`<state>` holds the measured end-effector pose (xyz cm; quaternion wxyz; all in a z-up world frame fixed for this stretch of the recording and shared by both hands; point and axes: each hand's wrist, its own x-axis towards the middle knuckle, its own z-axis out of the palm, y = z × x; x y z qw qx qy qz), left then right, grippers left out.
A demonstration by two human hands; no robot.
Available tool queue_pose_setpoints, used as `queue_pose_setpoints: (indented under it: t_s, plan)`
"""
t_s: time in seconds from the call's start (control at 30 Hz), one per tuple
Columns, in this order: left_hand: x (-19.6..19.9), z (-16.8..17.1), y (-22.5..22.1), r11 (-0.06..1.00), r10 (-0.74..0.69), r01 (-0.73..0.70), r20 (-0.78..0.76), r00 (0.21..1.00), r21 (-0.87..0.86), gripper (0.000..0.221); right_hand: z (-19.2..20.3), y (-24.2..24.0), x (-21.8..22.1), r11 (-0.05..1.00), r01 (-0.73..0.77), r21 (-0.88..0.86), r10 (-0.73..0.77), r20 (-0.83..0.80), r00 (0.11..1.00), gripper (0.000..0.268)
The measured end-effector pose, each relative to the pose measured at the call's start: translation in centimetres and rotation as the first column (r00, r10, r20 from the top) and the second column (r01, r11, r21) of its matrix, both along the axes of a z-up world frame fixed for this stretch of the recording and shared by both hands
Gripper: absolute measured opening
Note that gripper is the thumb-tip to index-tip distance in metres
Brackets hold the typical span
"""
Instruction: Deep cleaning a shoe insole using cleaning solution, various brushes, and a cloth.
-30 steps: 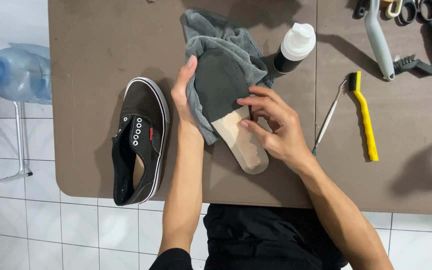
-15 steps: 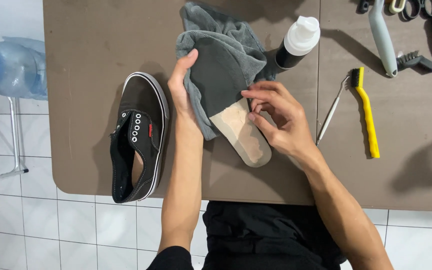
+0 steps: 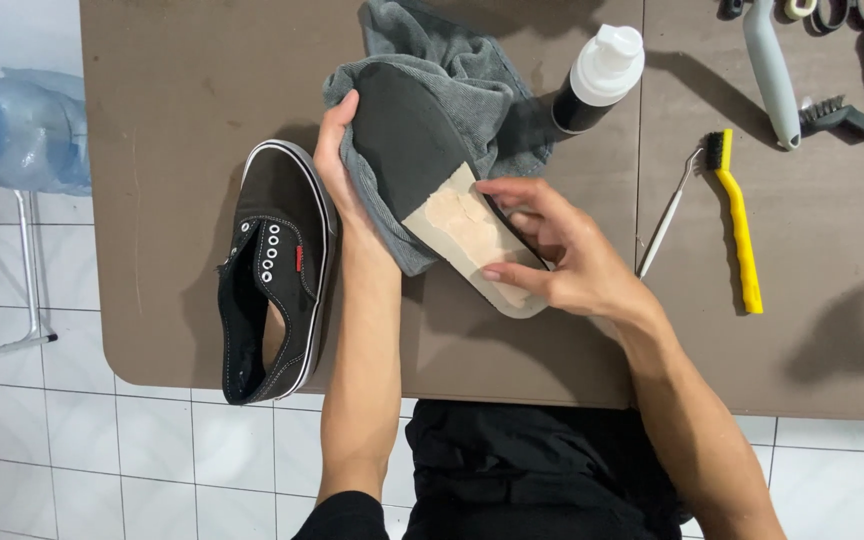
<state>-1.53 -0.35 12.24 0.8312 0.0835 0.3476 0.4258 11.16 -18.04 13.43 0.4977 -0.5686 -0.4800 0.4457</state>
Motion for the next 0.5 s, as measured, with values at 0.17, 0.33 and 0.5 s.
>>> queue_pose_setpoints:
  t_s: [0.17,0.33,0.5]
  plan:
    - [0.0,0.8,-0.2,0.997,0.063,-0.061,-0.028,0.998,0.049,0.023,1.1,-0.1,0.8,0.996,-0.030,-0.083,0.023,-0.085,0.996,0.057]
    - [-1.2,-2.6,1.6,0.877,0.170,-0.056,-0.199,0.965,0.476,0.029,-0.4,-0.9,2.7,0.995,-0.014,0.101,0.040,-0.264,0.964,0.051]
    - [-1.7,-0.2,-0.2,0.361,0.605,0.342,-0.497,0.623,0.868,0.057,0.0,-0.3,2.6,0.981,0.178,-0.081,-0.183,-0.049,0.982,0.044]
